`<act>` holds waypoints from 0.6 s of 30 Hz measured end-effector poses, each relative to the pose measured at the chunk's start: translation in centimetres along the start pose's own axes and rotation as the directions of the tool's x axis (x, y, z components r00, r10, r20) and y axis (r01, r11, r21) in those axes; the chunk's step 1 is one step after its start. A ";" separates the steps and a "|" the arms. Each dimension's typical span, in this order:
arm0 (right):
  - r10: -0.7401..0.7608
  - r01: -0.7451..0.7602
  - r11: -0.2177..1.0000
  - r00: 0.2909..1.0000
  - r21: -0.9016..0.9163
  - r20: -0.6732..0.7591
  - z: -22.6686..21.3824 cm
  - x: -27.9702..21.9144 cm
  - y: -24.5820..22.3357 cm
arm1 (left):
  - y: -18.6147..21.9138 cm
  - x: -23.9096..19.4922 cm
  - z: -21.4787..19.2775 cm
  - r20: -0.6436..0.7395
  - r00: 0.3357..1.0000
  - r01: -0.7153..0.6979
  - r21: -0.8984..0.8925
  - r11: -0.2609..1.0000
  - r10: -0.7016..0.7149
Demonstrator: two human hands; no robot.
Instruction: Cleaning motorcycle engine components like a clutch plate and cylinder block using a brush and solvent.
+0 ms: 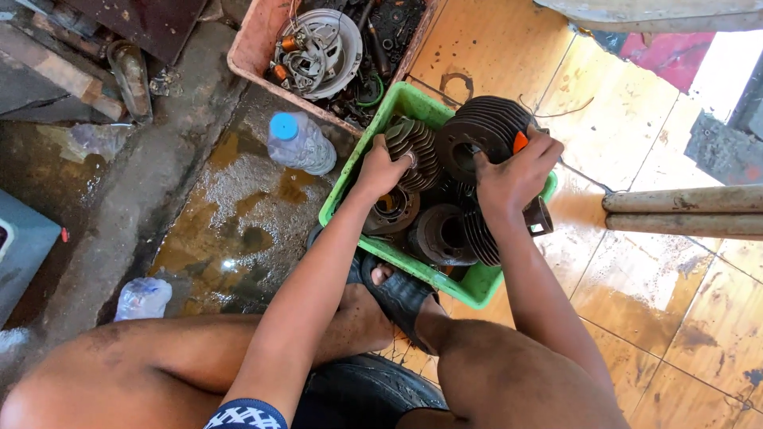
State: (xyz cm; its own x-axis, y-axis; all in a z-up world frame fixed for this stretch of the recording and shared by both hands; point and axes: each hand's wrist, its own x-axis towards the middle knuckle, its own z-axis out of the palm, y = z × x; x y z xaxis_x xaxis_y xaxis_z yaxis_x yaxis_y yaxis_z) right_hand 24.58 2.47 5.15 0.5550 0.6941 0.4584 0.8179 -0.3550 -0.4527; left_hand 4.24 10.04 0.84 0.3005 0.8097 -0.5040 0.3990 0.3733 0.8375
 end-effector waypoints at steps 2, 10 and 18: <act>0.004 -0.004 1.000 1.000 -0.015 0.015 0.0 0.1 -0.4 | -1.3 1.2 0.8 -0.001 1.000 0.004 0.000 1.000 -0.004; 0.031 -0.025 0.996 0.997 -0.090 0.066 0.0 -0.5 -0.6 | 3.2 -2.3 1.7 -0.016 1.000 -0.002 0.237 0.971 0.006; -0.030 0.041 0.997 0.985 -0.062 0.172 -0.2 -0.1 -1.5 | 0.0 1.7 2.5 0.120 0.992 -0.108 0.741 0.663 0.026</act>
State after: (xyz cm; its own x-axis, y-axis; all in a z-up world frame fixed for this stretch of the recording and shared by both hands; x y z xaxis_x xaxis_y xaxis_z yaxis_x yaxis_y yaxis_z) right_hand 23.37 2.83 5.96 0.4958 0.8020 0.3332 0.8480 -0.3644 -0.3849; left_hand 6.92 10.34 -0.54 0.4131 0.7589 -0.5035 0.8739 -0.1748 0.4536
